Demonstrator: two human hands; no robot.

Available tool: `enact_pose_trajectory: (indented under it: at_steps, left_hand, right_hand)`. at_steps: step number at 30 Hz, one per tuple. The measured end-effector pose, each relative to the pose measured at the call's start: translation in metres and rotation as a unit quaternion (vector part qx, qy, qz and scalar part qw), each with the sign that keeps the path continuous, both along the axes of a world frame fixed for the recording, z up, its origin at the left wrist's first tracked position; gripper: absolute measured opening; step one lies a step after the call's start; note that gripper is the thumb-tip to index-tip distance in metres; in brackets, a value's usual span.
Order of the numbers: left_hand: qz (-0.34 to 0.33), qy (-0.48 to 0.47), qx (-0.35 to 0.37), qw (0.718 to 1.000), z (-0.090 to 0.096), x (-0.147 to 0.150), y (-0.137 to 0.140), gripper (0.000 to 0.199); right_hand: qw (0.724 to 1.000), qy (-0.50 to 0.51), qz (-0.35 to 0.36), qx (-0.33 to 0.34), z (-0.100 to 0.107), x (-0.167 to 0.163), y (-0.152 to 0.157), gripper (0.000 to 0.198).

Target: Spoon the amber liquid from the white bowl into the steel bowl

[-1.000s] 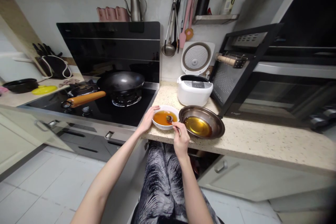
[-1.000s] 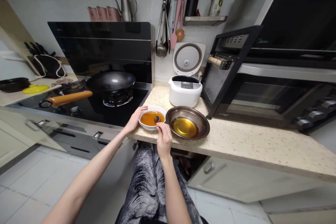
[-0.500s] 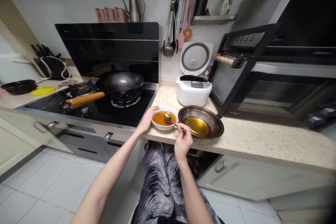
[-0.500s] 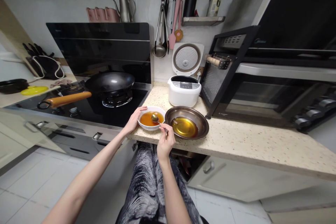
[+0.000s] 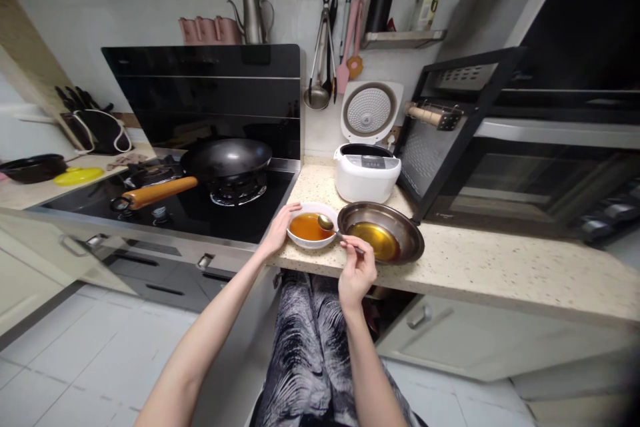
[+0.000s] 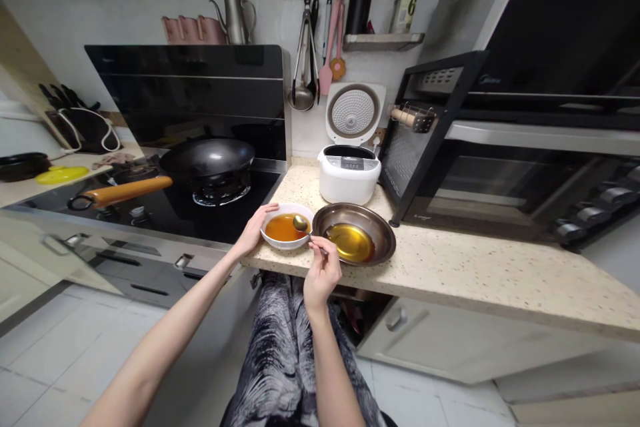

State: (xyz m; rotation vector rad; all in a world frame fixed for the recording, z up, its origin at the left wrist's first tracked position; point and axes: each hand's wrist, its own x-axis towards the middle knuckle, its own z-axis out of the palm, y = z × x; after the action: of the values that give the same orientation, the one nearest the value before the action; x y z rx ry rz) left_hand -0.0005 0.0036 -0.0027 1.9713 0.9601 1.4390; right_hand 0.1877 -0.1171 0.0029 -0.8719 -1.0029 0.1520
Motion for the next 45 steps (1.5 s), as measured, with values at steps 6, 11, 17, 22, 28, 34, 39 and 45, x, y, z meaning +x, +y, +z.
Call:
enact_pose_trajectory:
  at_steps: [6,11,17,22,28,34,39,45]
  left_hand:
    - [-0.001,-0.003,0.001,1.0,0.0,0.0,0.001,0.045]
    - [-0.001,-0.001,-0.001,1.0,0.001,0.0,0.001,0.045]
    - [-0.002,0.0,0.0,1.0,0.0,0.0,0.001,0.044]
    - [-0.004,0.001,0.004,1.0,0.001,0.0,-0.001,0.045]
    - [0.004,0.006,0.001,1.0,0.002,0.0,-0.002,0.046]
    - [0.004,0.004,0.002,1.0,0.001,0.0,-0.001,0.045]
    - [0.003,0.001,-0.002,1.0,0.001,0.0,0.0,0.045]
    - [0.0,0.002,0.003,1.0,0.002,0.0,-0.001,0.046]
  right_hand:
    - [0.999,0.01,-0.03,0.016,0.007,0.011,-0.004,0.013]
    - [0.998,0.004,-0.062,0.027,0.009,0.021,-0.005,0.015]
    - [0.992,-0.058,-0.11,0.03,0.005,0.036,-0.003,0.014]
    - [0.975,-0.161,-0.146,0.041,0.004,0.045,-0.001,0.014]
    - [0.947,-0.292,-0.125,0.055,-0.002,0.052,0.002,0.023]
    - [0.931,-0.355,-0.076,0.04,-0.005,0.058,0.003,0.033]
    - [0.929,-0.358,-0.082,0.041,-0.004,0.06,0.002,0.032]
    - [0.963,-0.214,-0.144,0.075,0.003,0.048,-0.004,0.019]
